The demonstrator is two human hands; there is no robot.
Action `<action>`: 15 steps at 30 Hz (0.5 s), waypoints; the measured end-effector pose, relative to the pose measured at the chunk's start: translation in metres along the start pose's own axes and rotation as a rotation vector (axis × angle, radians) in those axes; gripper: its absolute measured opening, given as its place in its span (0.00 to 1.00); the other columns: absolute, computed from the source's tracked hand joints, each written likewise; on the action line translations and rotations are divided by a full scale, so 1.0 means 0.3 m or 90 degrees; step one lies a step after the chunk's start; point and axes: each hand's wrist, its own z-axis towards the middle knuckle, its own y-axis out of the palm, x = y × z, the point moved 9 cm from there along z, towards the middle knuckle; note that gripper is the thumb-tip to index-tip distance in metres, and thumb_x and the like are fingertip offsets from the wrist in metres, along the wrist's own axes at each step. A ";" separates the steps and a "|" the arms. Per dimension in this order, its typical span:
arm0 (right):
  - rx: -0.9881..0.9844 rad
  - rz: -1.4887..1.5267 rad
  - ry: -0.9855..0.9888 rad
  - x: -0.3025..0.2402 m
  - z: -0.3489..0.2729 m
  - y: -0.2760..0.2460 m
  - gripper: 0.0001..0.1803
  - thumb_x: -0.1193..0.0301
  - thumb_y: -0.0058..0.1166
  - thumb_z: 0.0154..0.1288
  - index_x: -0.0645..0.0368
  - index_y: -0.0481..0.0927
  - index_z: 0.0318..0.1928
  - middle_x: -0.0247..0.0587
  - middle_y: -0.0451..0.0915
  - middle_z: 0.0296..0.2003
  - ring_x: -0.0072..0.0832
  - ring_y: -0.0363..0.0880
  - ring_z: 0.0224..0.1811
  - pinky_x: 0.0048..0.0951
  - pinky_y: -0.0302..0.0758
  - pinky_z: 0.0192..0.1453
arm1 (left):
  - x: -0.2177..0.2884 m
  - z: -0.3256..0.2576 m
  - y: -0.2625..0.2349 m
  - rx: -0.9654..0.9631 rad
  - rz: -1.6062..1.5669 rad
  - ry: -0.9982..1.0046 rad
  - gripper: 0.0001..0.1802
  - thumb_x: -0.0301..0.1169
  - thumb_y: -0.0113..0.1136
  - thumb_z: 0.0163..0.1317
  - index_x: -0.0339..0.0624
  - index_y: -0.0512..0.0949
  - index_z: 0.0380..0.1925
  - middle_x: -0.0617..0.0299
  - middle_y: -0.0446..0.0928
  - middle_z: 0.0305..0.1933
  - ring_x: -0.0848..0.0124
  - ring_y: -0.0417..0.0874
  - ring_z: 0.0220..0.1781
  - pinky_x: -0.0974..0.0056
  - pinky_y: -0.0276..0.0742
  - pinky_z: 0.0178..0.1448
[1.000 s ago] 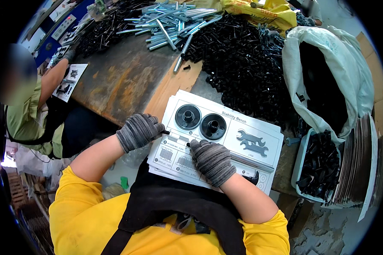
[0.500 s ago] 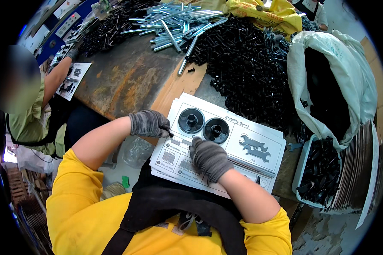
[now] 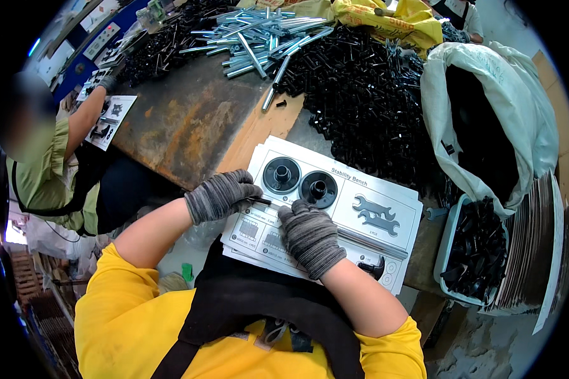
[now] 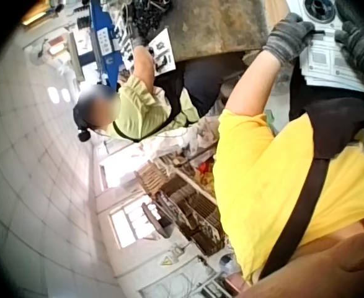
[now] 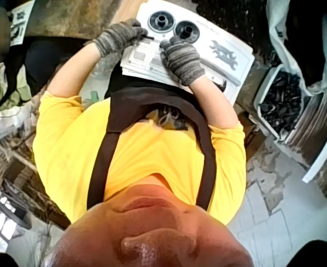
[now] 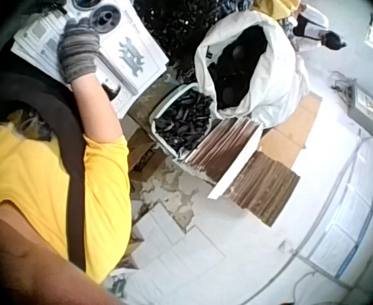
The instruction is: The person picks various metal hardware pieces from piles on a table and places them onto printed instruction sheets that serve as packaging templates. They handle bolts, nuts, washers, and small black plastic parts, arranging each item into designated spots on the sheets. The person repeats this process for multiple sheets, occasionally reaching into a large sack to retrieve more parts.
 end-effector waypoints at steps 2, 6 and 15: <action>-0.096 -0.011 0.075 0.049 -0.025 0.035 0.12 0.65 0.48 0.55 0.57 0.73 0.37 0.50 0.73 0.38 0.40 0.77 0.36 0.39 0.74 0.39 | -0.009 -0.011 -0.008 0.050 -0.010 -0.016 0.12 0.36 0.57 0.53 0.46 0.77 0.37 0.57 0.73 0.31 0.62 0.77 0.34 0.63 0.74 0.38; -0.108 -0.033 0.051 0.036 -0.049 0.045 0.11 0.66 0.48 0.55 0.58 0.72 0.36 0.48 0.73 0.34 0.39 0.77 0.31 0.37 0.76 0.31 | -0.013 -0.024 -0.017 0.000 0.070 -0.099 0.09 0.35 0.56 0.54 0.46 0.77 0.34 0.58 0.73 0.28 0.62 0.77 0.32 0.62 0.74 0.38; -0.119 0.148 0.078 0.052 0.032 0.080 0.18 0.64 0.49 0.56 0.59 0.69 0.45 0.51 0.72 0.40 0.42 0.76 0.39 0.38 0.74 0.41 | 0.027 0.013 0.012 -0.098 -0.036 -0.043 0.16 0.41 0.58 0.52 0.46 0.76 0.38 0.57 0.75 0.31 0.60 0.78 0.36 0.60 0.74 0.40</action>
